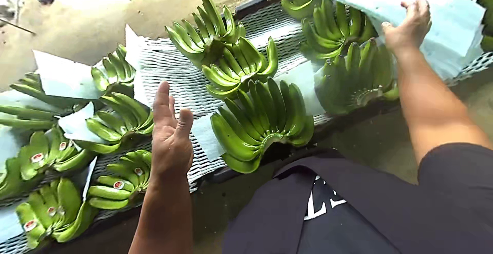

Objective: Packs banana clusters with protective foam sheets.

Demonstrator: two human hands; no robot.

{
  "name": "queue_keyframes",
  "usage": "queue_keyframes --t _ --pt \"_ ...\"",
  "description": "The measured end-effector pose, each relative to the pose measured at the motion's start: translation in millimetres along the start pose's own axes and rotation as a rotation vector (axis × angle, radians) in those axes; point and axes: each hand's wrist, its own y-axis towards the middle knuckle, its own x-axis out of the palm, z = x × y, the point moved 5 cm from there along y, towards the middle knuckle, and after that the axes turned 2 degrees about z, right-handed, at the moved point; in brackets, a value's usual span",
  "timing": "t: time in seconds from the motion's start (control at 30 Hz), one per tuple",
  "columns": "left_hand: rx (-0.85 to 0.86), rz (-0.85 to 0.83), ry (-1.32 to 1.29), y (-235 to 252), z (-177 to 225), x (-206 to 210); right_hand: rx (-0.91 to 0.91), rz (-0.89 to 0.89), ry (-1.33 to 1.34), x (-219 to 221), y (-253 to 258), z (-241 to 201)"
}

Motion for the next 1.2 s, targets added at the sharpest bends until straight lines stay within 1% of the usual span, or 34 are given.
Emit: queue_keyframes --t 0.07,0.13,0.33,0.5,0.57,0.63,0.67,0.73,0.8,0.87,0.9,0.93,1.0,1.03,1.07,1.1,1.13,1.17,1.2 --pt "-0.010 0.004 -0.001 -0.6 9.8 17.3 0.028 -0.106 -0.110 13.3 35.5 24.0" --pt "-0.016 0.005 -0.011 -2.0 15.2 33.4 0.035 -0.204 -0.214 22.4 53.2 36.2" --pt "-0.059 0.024 -0.035 -9.2 27.6 66.8 -0.005 -0.301 -0.319 24.0 69.5 48.4" --pt "-0.074 -0.007 -0.054 -12.7 40.3 99.1 0.003 -0.328 -0.218 19.8 81.1 57.7" --pt "-0.058 -0.029 -0.063 -10.8 44.9 112.6 -0.031 -0.279 -0.181 14.3 86.7 55.9" --pt "-0.017 -0.068 -0.078 -4.4 47.4 128.3 -0.095 -0.192 -0.101 0.5 90.0 45.0" --pt "0.004 -0.096 -0.085 0.0 48.9 137.7 -0.144 -0.150 -0.053 -9.2 90.2 32.4" --pt "0.054 -0.167 -0.071 10.6 53.6 160.6 -0.303 -0.103 0.075 -23.6 85.5 -9.6" --pt "0.120 -0.254 -0.076 22.6 58.5 186.0 -0.468 -0.163 0.277 -25.1 59.2 -68.5" --pt "0.153 -0.337 -0.172 38.3 63.0 208.4 -0.547 -0.349 0.553 -27.8 3.7 -148.1" --pt "0.161 -0.356 -0.251 48.3 63.1 214.9 -0.544 -0.482 0.716 -23.2 -25.5 -186.0" --pt "0.180 -0.332 -0.349 60.0 60.1 216.9 -0.528 -0.609 0.845 -13.8 -50.8 -219.3" --pt "0.226 -0.200 -0.523 86.2 47.1 199.9 -0.506 -0.781 1.025 14.5 -84.4 -272.4" --pt "0.257 -0.117 -0.508 99.9 38.4 178.2 -0.507 -0.826 1.077 29.5 -91.3 -293.0" --pt "0.329 -0.042 -0.401 112.4 30.2 147.5 -0.520 -0.848 1.095 44.4 -92.6 -309.4" --pt "0.459 0.020 -0.199 123.3 23.6 110.0 -0.550 -0.823 1.044 59.8 -89.0 -321.8" --pt "0.600 0.099 0.070 131.4 20.2 68.8 -0.584 -0.746 0.935 76.1 -81.7 -330.4" --pt "0.659 0.211 0.345 137.5 18.5 27.9 -0.602 -0.673 0.783 94.6 -72.4 -335.5" --pt "0.627 0.281 0.574 144.1 15.9 -9.0 -0.593 -0.664 0.638 118.6 -60.1 -337.9"
